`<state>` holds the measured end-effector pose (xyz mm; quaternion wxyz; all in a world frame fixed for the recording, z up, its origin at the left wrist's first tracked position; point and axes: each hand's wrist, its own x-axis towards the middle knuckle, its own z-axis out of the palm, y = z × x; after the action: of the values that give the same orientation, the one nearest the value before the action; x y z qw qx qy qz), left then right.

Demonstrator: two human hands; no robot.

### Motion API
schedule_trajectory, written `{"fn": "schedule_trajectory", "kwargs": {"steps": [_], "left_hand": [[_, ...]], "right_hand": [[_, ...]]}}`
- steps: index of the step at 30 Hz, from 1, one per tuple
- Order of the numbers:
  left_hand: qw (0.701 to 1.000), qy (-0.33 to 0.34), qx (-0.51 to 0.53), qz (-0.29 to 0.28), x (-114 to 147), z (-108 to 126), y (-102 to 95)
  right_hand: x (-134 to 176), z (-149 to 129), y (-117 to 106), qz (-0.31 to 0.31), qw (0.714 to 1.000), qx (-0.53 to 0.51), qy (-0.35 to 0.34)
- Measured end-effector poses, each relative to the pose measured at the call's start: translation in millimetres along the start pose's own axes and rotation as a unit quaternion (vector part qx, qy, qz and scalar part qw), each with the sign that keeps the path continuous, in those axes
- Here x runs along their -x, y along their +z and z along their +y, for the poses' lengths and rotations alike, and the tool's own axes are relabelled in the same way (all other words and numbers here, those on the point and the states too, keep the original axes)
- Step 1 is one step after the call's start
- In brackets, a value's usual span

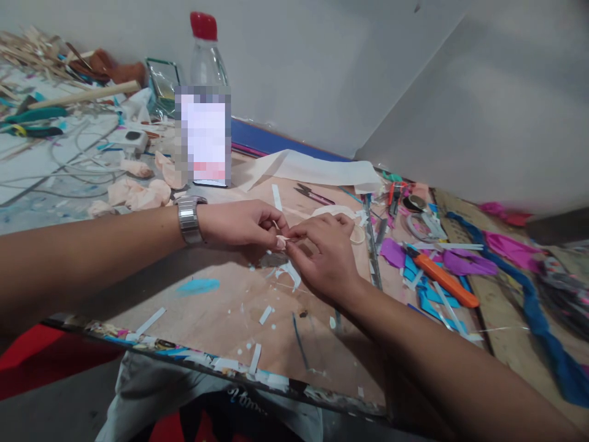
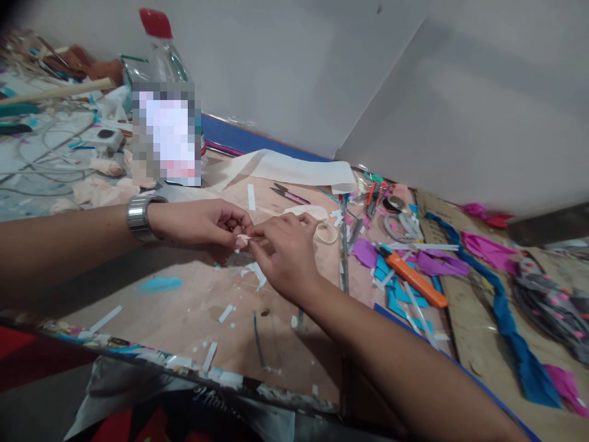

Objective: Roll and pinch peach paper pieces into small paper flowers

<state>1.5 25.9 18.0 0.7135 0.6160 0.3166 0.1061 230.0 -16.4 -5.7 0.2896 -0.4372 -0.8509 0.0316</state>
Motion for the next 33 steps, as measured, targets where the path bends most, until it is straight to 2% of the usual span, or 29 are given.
{"fn": "schedule_trajectory", "kwargs": {"steps": [8,14,19,26,33], "left_hand": [[0.998,-0.005,-0.042,0.045,-2,3,-0.3],[1.0,0.0,-0.017,0.025,-1,5,3.0],[0.999,0.004,-0.045,0.019,0,6,4.4],[0.992,-0.023,-0.096,0.072,2,12,2.6],[0.995,0.005,-0.083,0.055,1,7,1.5]], "right_hand": [[0,-4,-1,-0.012,1.0,-0.006,-0.002],[-2,-2,1,-0.019,0.999,-0.017,0.036],[-3,-2,2,-0.024,0.999,-0.002,0.044],[-1,-3,0,-0.02,1.0,-0.009,0.011],[1,-1,1,-0.003,1.0,-0.01,0.004]]}}
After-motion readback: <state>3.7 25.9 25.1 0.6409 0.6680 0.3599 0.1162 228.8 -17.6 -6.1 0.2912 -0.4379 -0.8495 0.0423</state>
